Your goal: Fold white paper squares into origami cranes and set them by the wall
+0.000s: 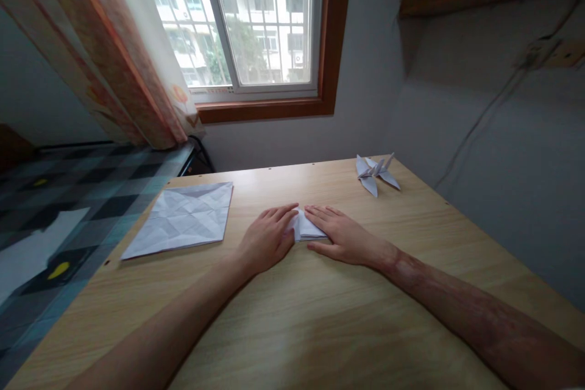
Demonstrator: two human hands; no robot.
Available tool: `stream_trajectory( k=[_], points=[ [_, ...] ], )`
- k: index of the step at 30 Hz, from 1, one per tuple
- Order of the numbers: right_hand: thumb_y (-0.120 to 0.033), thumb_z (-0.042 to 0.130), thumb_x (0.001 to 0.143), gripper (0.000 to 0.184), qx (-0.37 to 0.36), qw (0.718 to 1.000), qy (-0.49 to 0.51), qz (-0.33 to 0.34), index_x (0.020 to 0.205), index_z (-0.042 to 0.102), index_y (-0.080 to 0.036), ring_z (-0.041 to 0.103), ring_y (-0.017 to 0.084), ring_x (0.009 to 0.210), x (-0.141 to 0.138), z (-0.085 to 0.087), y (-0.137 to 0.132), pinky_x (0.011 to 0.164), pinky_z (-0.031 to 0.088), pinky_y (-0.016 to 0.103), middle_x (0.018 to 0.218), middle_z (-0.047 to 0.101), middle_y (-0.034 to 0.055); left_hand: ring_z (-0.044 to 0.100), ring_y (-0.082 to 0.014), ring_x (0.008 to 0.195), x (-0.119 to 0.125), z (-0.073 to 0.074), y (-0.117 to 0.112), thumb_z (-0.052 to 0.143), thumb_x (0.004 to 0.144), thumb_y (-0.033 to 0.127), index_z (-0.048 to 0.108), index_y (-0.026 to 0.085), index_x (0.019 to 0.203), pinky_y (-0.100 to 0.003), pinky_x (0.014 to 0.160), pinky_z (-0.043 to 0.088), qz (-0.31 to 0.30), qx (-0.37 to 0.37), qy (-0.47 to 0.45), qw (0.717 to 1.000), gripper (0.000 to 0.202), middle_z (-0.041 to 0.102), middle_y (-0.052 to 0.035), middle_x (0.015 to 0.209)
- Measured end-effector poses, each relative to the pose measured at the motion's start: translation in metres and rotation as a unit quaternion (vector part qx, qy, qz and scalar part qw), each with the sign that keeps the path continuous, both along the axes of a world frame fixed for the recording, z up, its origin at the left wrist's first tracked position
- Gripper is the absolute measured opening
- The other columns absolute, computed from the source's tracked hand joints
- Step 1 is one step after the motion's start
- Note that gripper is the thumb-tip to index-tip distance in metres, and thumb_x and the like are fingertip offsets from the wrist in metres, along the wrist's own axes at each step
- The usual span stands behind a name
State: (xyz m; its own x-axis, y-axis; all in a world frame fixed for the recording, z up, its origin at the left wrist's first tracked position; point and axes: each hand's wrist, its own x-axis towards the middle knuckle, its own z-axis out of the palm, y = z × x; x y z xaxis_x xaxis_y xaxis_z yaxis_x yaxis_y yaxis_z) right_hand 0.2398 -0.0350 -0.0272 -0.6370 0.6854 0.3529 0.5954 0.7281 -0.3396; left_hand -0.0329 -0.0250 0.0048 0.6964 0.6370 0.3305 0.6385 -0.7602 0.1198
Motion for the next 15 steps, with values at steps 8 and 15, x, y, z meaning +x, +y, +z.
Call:
stream_trajectory(
  k=[8, 15],
  points=[
    [-0.042, 0.065, 0.110, 0.044, 0.042, 0.998, 0.040, -0.003, 0.148, 0.069, -0.021, 0.066, 0.033, 0.144, -0.006, 0.012, -0.001, 0.121, 0.052, 0.051, 0.152, 0.072, 0.0145, 0.071, -0.0309, 0.126, 0.001, 0.006, -0.003, 0.063, 0.108, 0.041, 0.070, 0.024, 0.134, -0.048, 0.111, 0.057, -0.044, -0.012, -0.029, 0.999, 0.032, 0.077, -0.0114, 0.139],
    [-0.030, 0.069, 0.104, 0.026, 0.071, 0.997, 0.036, -0.007, 0.128, 0.076, -0.023, 0.074, 0.031, 0.128, -0.007, 0.009, 0.000, 0.114, 0.054, 0.050, 0.136, 0.080, 0.0116, 0.072, -0.0314, 0.123, 0.002, 0.002, -0.003, 0.066, 0.098, 0.026, 0.074, 0.023, 0.128, -0.049, 0.109, 0.059, -0.022, -0.014, -0.031, 0.999, 0.031, 0.078, -0.0101, 0.137]
  ],
)
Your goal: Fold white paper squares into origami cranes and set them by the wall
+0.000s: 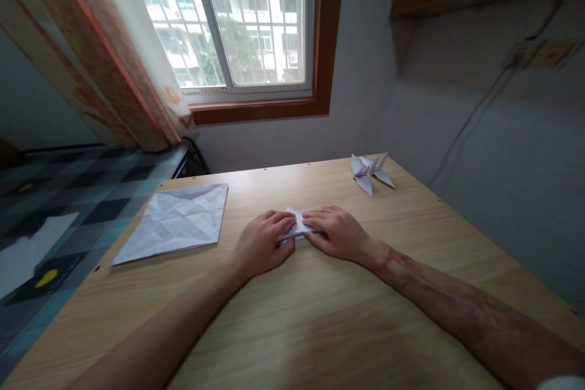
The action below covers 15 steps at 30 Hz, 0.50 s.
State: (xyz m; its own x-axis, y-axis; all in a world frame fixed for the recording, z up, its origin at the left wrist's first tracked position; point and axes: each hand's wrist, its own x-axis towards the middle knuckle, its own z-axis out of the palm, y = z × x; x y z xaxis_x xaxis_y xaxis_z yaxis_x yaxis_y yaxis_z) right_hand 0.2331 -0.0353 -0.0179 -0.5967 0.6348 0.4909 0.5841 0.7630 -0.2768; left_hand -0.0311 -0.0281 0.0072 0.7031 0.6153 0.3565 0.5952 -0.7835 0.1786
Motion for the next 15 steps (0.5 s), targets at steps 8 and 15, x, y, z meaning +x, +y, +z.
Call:
stream_trajectory(
  k=[8, 15],
  points=[
    [-0.017, 0.075, 0.092, 0.032, -0.016, 0.994, 0.088, -0.069, 0.123, 0.077, -0.024, 0.076, 0.029, 0.121, -0.003, -0.005, 0.004, 0.109, 0.057, 0.048, 0.134, 0.081, 0.0083, 0.073, -0.0263, 0.102, 0.003, -0.006, -0.001, 0.060, 0.106, 0.027, 0.077, 0.025, 0.121, -0.040, 0.088, 0.060, 0.065, 0.053, -0.001, 0.996, 0.023, 0.077, -0.0095, 0.118],
    [-0.029, 0.081, 0.092, 0.042, -0.052, 0.981, 0.151, -0.109, 0.132, 0.071, -0.023, 0.076, 0.031, 0.121, -0.007, -0.009, 0.007, 0.109, 0.059, 0.049, 0.132, 0.080, 0.0114, 0.073, -0.0208, 0.085, 0.004, -0.013, -0.002, 0.061, 0.106, 0.027, 0.076, 0.025, 0.115, -0.030, 0.065, 0.051, 0.116, 0.076, -0.013, 0.990, 0.018, 0.075, -0.0058, 0.105]
  ],
)
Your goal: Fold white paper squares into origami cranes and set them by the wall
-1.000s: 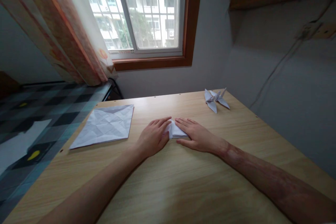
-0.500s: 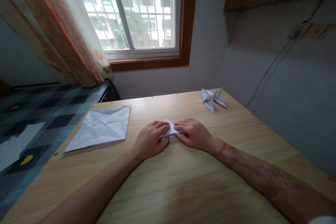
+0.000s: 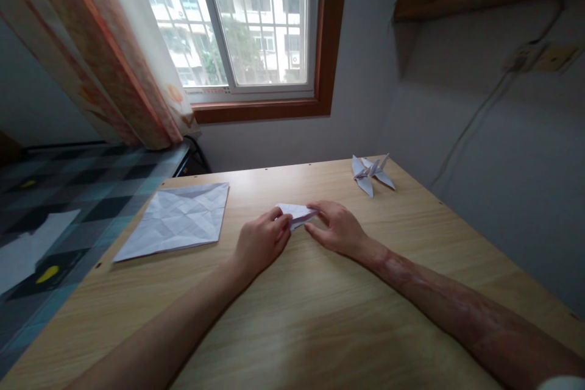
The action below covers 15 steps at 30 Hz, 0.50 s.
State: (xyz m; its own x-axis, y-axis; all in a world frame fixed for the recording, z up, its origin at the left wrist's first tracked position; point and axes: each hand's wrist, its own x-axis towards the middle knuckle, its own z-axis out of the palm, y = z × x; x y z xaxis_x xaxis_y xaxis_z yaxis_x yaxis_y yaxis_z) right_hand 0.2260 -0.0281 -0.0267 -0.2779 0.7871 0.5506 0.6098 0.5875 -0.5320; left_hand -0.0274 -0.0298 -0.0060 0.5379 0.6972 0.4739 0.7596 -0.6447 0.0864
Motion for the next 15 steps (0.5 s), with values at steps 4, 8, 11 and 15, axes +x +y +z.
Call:
stream_trajectory(
  k=[4, 8, 11, 15],
  points=[
    [-0.036, 0.087, 0.087, 0.067, -0.064, 0.994, 0.079, -0.027, 0.146, 0.059, -0.023, 0.078, 0.029, 0.110, -0.005, 0.000, 0.001, 0.101, 0.062, 0.046, 0.131, 0.077, 0.0126, 0.069, -0.0146, 0.069, 0.001, 0.006, -0.001, 0.056, 0.109, 0.029, 0.075, 0.022, 0.113, -0.028, 0.060, 0.049, 0.013, -0.007, -0.089, 0.996, 0.020, 0.075, -0.0039, 0.100],
    [-0.048, 0.091, 0.085, 0.073, -0.090, 0.990, 0.097, -0.054, 0.144, 0.056, -0.024, 0.078, 0.029, 0.105, -0.007, 0.003, 0.001, 0.094, 0.061, 0.045, 0.122, 0.078, 0.0106, 0.069, -0.0119, 0.070, 0.007, 0.010, -0.005, 0.056, 0.110, 0.028, 0.074, 0.021, 0.112, -0.023, 0.062, 0.055, -0.012, -0.058, -0.218, 0.974, 0.019, 0.074, -0.0028, 0.099],
    [-0.052, 0.089, 0.087, 0.053, -0.058, 0.997, 0.041, -0.038, 0.126, 0.066, -0.023, 0.075, 0.030, 0.106, -0.007, 0.006, -0.001, 0.095, 0.058, 0.044, 0.117, 0.078, 0.0107, 0.070, -0.0116, 0.069, 0.012, 0.009, -0.006, 0.060, 0.108, 0.030, 0.073, 0.021, 0.108, -0.022, 0.060, 0.058, -0.015, -0.086, -0.315, 0.945, 0.015, 0.075, -0.0030, 0.099],
    [-0.045, 0.085, 0.091, 0.041, -0.031, 0.999, -0.022, -0.012, 0.122, 0.072, -0.022, 0.073, 0.031, 0.109, -0.007, 0.007, -0.003, 0.099, 0.055, 0.043, 0.121, 0.079, 0.0120, 0.071, -0.0117, 0.064, 0.015, 0.008, -0.004, 0.063, 0.103, 0.030, 0.070, 0.021, 0.103, -0.021, 0.053, 0.055, 0.016, -0.120, -0.374, 0.920, 0.012, 0.077, -0.0021, 0.097]
  ],
)
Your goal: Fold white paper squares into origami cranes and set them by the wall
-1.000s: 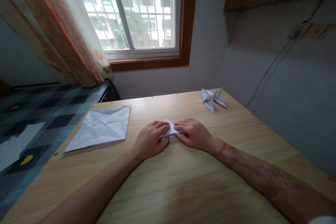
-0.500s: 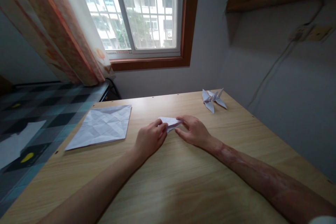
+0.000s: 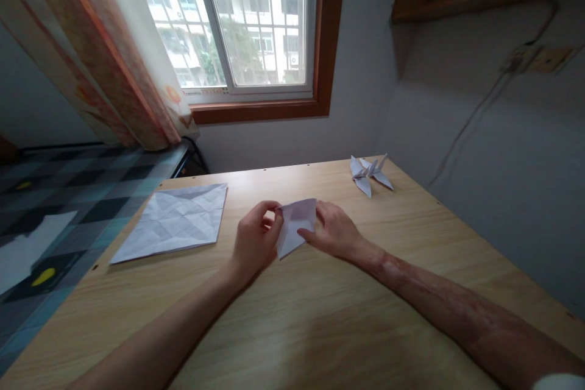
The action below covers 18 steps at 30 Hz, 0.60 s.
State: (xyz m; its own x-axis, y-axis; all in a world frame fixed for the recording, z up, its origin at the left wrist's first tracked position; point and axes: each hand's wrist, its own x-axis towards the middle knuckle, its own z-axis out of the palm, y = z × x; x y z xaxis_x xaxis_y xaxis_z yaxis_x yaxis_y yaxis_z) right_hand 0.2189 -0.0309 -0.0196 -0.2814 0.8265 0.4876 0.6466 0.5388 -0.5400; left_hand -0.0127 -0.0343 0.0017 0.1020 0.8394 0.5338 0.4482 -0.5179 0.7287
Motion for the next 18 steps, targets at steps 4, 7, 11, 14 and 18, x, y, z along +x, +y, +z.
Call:
stream_trajectory(
  k=[4, 7, 11, 14, 18],
  points=[
    [-0.030, 0.076, 0.098, 0.023, 0.027, 0.998, -0.052, -0.002, 0.119, 0.073, -0.022, 0.072, 0.029, 0.109, 0.0024, -0.0029, 0.0003, 0.099, 0.051, 0.041, 0.119, 0.080, 0.0098, 0.070, -0.0134, 0.061, -0.0025, -0.0026, 0.0023, 0.066, 0.094, 0.026, 0.067, 0.023, 0.097, -0.023, 0.055, 0.053, 0.046, -0.027, 0.044, 0.998, 0.004, 0.073, 0.0026, 0.082],
    [-0.024, 0.072, 0.099, 0.003, 0.054, 0.994, -0.091, -0.022, 0.099, 0.071, -0.022, 0.070, 0.027, 0.098, 0.0035, -0.0051, 0.0016, 0.092, 0.049, 0.039, 0.102, 0.078, 0.0081, 0.069, -0.0152, 0.063, -0.0033, -0.0032, 0.0021, 0.072, 0.089, 0.028, 0.065, 0.025, 0.094, -0.026, 0.060, 0.049, 0.091, -0.021, 0.123, 0.988, 0.009, 0.070, 0.0043, 0.078],
    [-0.020, 0.070, 0.099, 0.013, 0.091, 0.992, -0.083, -0.037, 0.087, 0.066, -0.023, 0.065, 0.024, 0.087, 0.0028, -0.0059, 0.0020, 0.086, 0.046, 0.037, 0.090, 0.072, 0.0050, 0.068, -0.0162, 0.066, -0.0014, -0.0022, 0.0007, 0.072, 0.091, 0.032, 0.063, 0.025, 0.094, -0.029, 0.063, 0.045, 0.098, -0.004, 0.160, 0.982, 0.011, 0.070, 0.0035, 0.082],
    [-0.019, 0.070, 0.100, 0.014, 0.116, 0.990, -0.067, -0.037, 0.087, 0.068, -0.023, 0.064, 0.023, 0.087, 0.0026, -0.0046, 0.0012, 0.087, 0.045, 0.037, 0.089, 0.071, 0.0039, 0.066, -0.0153, 0.065, -0.0005, -0.0017, 0.0004, 0.071, 0.092, 0.032, 0.063, 0.025, 0.097, -0.028, 0.063, 0.043, 0.089, -0.011, 0.154, 0.984, 0.012, 0.069, 0.0034, 0.083],
    [-0.016, 0.067, 0.101, 0.013, 0.123, 0.990, -0.053, -0.043, 0.092, 0.074, -0.023, 0.064, 0.023, 0.088, 0.0042, -0.0027, 0.0001, 0.089, 0.045, 0.038, 0.090, 0.072, 0.0037, 0.064, -0.0167, 0.065, -0.0015, -0.0013, 0.0024, 0.070, 0.091, 0.030, 0.064, 0.025, 0.096, -0.029, 0.062, 0.040, 0.092, -0.032, 0.173, 0.980, 0.010, 0.067, 0.0031, 0.079]
  ],
)
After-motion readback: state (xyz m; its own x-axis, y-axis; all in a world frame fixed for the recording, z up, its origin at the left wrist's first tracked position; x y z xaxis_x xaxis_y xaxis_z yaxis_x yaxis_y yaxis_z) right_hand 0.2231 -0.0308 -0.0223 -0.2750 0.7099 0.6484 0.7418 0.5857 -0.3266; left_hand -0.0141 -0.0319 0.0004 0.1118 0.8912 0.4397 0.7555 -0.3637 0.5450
